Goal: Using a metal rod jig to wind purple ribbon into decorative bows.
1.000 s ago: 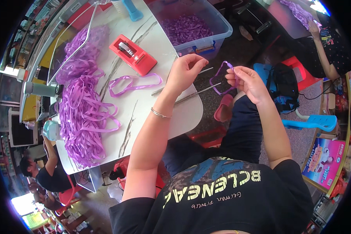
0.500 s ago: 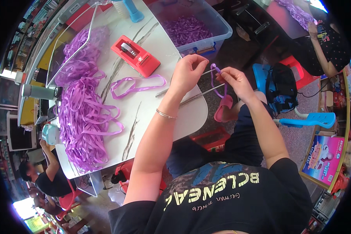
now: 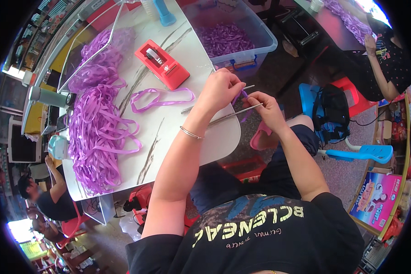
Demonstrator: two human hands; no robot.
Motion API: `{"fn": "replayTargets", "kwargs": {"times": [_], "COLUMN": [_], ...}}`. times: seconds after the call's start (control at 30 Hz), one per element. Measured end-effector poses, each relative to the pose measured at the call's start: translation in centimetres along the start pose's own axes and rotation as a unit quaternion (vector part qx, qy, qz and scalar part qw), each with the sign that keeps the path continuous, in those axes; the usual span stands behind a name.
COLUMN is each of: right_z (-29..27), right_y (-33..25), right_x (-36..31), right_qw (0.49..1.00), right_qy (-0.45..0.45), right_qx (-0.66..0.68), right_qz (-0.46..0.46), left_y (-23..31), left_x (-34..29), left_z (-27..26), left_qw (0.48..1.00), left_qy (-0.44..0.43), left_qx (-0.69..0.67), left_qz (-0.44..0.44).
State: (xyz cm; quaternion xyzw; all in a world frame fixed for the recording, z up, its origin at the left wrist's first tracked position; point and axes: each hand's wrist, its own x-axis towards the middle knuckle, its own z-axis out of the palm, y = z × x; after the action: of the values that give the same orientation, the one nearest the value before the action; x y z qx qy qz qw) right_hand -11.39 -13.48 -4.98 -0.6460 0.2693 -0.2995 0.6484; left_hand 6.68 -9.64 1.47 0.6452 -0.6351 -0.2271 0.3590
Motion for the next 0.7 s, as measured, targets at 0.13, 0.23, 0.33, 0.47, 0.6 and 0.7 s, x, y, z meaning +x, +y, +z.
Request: {"fn": "replayTargets", "kwargs": {"times": [0.13, 0.23, 0.33, 0.47, 0.6, 0.7], "right_z": [0.1, 0.5, 0.8, 1.3, 1.0, 0.9], "right_y": [-0.2, -0.6, -0.3, 0.2, -0.3, -0.3], "right_x": [-0.4, -0.9, -1.8, -4.0, -7.5, -11.4], "right_qw": [1.000, 0.999, 0.998, 0.998, 0.995, 0.990], "right_qy": [0.002, 0.013, -0.001, 0.000, -0.011, -0.036], "right_qx": [-0.001, 0.019, 0.035, 0.054, 0.046, 0.030], "right_qz": [0.007, 0.045, 0.049, 0.042, 0.089, 0.130], "left_y": [-0.3, -0.4, -0.5, -0.3, -0.8, -1.0], "left_x": [0.1, 0.1, 0.2, 0.2, 0.1, 0.2], "left_z": [-0.3, -0.5, -0.3, -0.3, -0.2, -0.4], "left_qw": [1.000, 0.999, 0.999, 0.999, 0.999, 0.998], "left_qy": [-0.024, -0.038, -0.039, -0.045, -0.040, -0.053], "left_qx": [0.011, 0.017, 0.014, 0.003, -0.004, 0.018], "left_qz": [0.001, -0.003, 0.003, -0.009, 0.004, 0.029]}}
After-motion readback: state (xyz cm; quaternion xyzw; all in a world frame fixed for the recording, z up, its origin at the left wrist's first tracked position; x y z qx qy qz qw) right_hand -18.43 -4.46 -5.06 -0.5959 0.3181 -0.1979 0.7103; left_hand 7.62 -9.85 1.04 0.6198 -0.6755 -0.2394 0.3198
